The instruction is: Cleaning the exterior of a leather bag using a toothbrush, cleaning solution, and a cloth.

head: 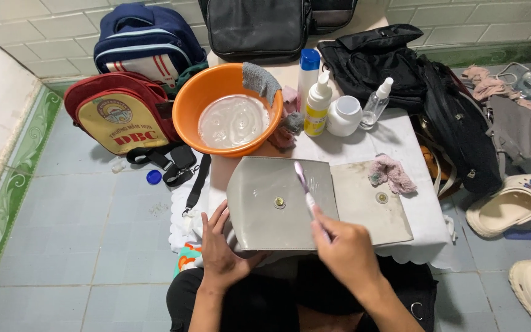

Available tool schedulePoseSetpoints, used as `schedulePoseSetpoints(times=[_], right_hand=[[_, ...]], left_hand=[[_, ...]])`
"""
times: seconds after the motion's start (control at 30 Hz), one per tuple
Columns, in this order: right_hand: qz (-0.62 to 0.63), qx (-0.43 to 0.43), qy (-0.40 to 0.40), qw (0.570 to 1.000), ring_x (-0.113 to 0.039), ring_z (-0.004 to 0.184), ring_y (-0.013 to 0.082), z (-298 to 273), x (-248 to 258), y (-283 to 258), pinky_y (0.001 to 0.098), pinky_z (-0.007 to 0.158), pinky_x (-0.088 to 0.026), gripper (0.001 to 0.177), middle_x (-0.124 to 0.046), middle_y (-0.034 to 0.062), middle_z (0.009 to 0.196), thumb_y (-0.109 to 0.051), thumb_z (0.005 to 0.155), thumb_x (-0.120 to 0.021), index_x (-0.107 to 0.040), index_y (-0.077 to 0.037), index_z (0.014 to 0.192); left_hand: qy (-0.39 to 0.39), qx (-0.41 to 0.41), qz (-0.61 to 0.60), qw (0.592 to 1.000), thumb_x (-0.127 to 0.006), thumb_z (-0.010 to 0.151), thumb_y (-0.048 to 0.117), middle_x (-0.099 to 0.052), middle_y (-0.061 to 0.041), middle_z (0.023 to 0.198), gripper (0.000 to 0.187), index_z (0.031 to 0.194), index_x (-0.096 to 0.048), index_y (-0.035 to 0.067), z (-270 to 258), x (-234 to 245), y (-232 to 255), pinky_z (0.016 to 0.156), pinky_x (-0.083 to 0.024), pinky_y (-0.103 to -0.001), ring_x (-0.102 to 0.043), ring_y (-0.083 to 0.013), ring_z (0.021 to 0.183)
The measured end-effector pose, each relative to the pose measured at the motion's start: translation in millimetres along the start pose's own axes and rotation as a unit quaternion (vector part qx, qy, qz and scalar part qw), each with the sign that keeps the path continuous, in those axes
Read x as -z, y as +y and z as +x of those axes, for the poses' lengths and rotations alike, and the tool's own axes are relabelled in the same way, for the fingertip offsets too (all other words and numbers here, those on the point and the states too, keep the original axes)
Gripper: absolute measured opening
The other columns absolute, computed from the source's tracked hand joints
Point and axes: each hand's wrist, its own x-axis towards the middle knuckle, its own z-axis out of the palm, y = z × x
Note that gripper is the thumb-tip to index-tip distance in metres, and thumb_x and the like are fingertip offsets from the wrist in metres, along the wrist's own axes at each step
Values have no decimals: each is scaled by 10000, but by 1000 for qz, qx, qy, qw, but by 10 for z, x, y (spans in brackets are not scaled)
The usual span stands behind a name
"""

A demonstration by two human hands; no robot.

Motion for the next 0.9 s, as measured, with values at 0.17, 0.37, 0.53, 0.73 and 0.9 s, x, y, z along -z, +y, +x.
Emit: schedulePoseSetpoints(times=[0.17, 0.37, 0.53, 0.73, 0.9], right_hand=[[70, -42, -41, 996, -456, 339, 90, -26, 9, -158, 261, 332, -339, 317, -761, 37, 534, -102, 784, -737, -797, -94, 1095], [105, -65, -25, 992, -442, 345, 79, -82, -88, -235, 259, 325, -336, 331, -728, 14, 483, -93, 760, -752, -818, -109, 1084], [-26, -75, 59, 995, -482, 288, 116, -24, -73, 20, 268, 263, -338, 291, -799, 83, 663, -104, 789, -718, -796, -82, 1069], [70, -142, -57, 986, -416, 287, 80, -135, 52, 79, 233, 281, -261, 313, -769, 29, 484, -140, 780, -766, -832, -166, 1085], [-52, -123, 85, 987, -486, 314, 134, -275, 89, 101, 300, 312, -372, 324, -779, 88, 597, -118, 746, -766, -800, -92, 1067]], left_hand=[[-1, 3, -1, 1000, -1008, 469, 424, -518, -135, 1499, 1217, 1443, -365, 78, -19, -12, 7, 1250, -181, -693, -502, -324, 1414], [0, 0, -7, 1000, -1016, 454, 436, -517, -125, 1504, 1243, 1450, -361, 87, -13, -21, -39, 1242, -176, -714, -506, -321, 1408], [-8, 7, -7, 1000, -1021, 440, 417, -513, -134, 1501, 1248, 1443, -359, 81, -19, 0, -39, 1232, -162, -728, -509, -326, 1398], [-7, 10, -2, 1000, -1030, 369, 353, -526, -120, 1493, 1279, 1434, -379, 79, -16, -28, -41, 1247, -177, -702, -504, -311, 1406], [-18, 19, 7, 1000, -1019, 428, 432, -510, -126, 1505, 1253, 1441, -370, 83, -18, -4, -47, 1255, -157, -702, -498, -319, 1409]])
